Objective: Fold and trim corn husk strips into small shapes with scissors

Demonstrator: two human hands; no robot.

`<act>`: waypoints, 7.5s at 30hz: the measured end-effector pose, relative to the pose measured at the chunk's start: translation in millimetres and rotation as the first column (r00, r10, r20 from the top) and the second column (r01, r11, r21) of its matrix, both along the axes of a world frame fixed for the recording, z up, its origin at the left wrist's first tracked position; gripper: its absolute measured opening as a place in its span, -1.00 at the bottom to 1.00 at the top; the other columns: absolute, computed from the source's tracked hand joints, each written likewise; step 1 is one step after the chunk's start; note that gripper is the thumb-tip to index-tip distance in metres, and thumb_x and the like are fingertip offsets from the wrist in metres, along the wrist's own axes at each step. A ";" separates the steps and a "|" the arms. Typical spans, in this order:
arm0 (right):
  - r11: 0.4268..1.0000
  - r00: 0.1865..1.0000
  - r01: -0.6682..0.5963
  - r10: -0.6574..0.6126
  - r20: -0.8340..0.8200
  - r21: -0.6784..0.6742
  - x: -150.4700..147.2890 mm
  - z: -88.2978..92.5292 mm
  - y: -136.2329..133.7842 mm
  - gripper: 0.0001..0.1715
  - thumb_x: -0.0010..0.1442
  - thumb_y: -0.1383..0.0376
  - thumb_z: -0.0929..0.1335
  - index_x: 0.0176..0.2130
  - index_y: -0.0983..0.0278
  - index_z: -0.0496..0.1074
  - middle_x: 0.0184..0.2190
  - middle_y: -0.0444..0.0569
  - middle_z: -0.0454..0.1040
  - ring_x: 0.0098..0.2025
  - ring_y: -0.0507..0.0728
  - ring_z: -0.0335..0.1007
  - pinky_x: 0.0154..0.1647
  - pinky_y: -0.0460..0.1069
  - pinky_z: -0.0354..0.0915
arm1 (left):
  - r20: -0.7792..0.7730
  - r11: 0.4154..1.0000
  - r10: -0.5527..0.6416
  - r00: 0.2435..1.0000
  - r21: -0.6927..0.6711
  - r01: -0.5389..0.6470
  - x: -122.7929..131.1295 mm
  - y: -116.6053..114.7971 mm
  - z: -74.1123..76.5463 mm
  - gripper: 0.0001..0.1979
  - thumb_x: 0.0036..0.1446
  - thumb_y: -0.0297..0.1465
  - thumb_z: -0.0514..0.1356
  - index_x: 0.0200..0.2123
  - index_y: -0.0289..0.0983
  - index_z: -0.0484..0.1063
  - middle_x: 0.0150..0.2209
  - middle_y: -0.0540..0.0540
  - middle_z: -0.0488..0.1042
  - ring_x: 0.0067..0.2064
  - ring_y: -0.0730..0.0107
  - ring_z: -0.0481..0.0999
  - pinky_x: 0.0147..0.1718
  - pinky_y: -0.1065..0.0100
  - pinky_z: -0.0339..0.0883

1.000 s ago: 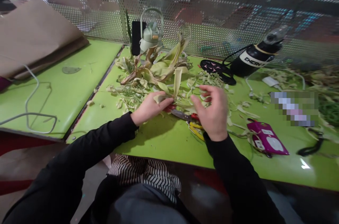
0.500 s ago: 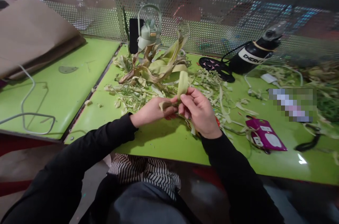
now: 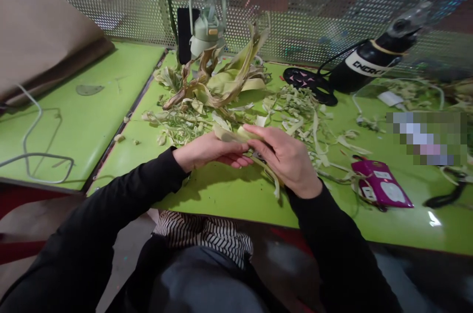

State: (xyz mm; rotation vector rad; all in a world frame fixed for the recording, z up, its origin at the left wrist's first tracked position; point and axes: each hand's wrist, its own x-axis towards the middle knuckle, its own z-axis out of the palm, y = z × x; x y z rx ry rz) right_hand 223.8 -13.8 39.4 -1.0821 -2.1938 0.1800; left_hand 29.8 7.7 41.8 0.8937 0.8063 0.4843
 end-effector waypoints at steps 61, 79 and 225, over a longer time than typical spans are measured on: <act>0.972 0.986 0.164 -0.162 -0.023 0.168 -12.3 -9.8 -5.4 -0.89 0.32 0.21 0.35 -0.15 0.16 0.45 -0.38 -0.10 0.58 -0.37 0.12 0.45 -0.23 0.07 0.25 | -0.129 0.873 0.179 0.975 0.477 -0.097 6.1 -1.5 -4.4 -0.91 0.23 -0.49 0.19 -0.32 -0.40 0.46 -0.45 -0.05 0.55 -0.46 0.58 0.50 -0.40 0.51 0.40; 0.992 0.982 0.115 -0.120 -0.144 -0.048 -12.7 -10.8 -3.5 -0.81 0.32 0.12 0.34 -0.12 0.14 0.44 -0.28 -0.09 0.56 -0.26 0.13 0.47 -0.19 0.08 0.33 | -0.080 0.865 0.228 0.970 0.474 -0.165 5.8 0.1 -9.6 -0.91 0.26 -0.47 0.15 -0.23 -0.39 0.43 -0.40 -0.07 0.55 -0.38 0.53 0.57 -0.33 0.48 0.48; 0.951 0.992 0.096 -0.068 -0.104 0.295 -8.5 -1.5 -7.7 -0.88 0.24 0.33 0.39 -0.17 0.20 0.48 -0.27 -0.04 0.55 -0.24 0.14 0.45 -0.23 0.08 0.36 | 0.041 0.790 0.026 0.999 0.611 -0.045 -1.5 4.0 -12.3 -0.76 0.20 -0.28 0.25 -0.18 -0.35 0.48 -0.25 -0.10 0.56 -0.21 0.40 0.55 -0.14 0.34 0.45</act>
